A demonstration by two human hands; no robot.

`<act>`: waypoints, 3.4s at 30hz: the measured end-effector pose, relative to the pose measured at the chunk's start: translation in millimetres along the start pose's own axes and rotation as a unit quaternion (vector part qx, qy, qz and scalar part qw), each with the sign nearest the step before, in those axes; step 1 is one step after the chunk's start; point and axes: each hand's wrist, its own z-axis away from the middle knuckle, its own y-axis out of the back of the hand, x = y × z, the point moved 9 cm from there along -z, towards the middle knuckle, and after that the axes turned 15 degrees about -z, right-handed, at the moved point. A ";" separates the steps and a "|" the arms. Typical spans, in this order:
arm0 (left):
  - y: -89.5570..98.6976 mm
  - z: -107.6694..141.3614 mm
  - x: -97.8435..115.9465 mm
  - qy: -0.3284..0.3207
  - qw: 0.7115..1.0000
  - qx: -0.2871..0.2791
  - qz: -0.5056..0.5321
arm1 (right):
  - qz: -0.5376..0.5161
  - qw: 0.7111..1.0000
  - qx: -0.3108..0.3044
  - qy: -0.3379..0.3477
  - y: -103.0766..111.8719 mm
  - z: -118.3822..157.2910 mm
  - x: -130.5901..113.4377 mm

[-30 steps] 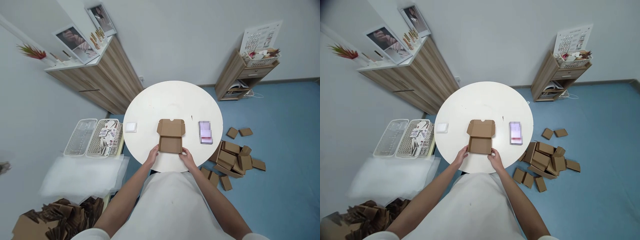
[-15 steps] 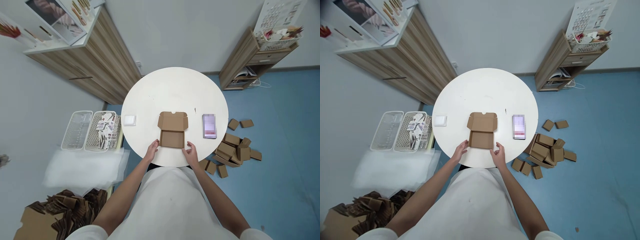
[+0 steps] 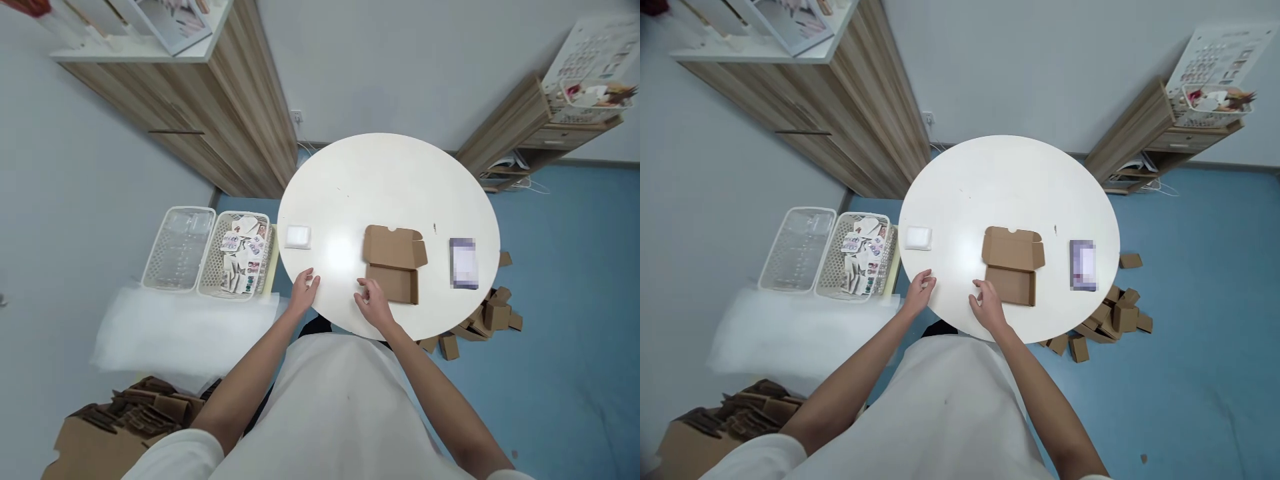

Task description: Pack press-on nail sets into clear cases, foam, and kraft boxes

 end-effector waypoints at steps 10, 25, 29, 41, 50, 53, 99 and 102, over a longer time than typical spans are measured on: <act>71.3 -72.8 -45.2 0.024 0.998 0.064 0.016 | -0.014 0.993 -0.052 -0.104 -105.6 -89.1 -7.4; 64.5 -115.9 -28.3 -0.011 0.997 0.037 0.070 | -0.203 0.968 0.044 -0.142 -128.5 -154.0 -20.1; 59.5 -110.8 -36.9 0.019 0.992 0.040 0.121 | -0.206 0.968 0.034 -0.139 -122.7 -149.4 -12.6; 30.0 -46.5 0.6 0.032 0.987 0.087 0.134 | -0.185 0.977 0.063 -0.082 -50.7 -97.8 -10.3; -36.2 10.8 99.6 -0.072 0.993 0.034 0.084 | -0.122 0.984 0.128 0.023 61.6 -35.2 -8.7; -62.4 21.6 126.6 -0.110 0.990 -0.012 0.086 | -0.101 0.985 0.137 0.032 89.8 -23.2 1.7; -108.8 36.7 145.8 -0.169 0.969 -0.090 -0.159 | -0.015 0.998 0.025 0.050 114.0 6.7 42.1; -85.0 14.8 138.9 -0.108 0.985 -0.040 -0.128 | -0.098 0.987 0.120 0.040 154.3 -7.2 46.1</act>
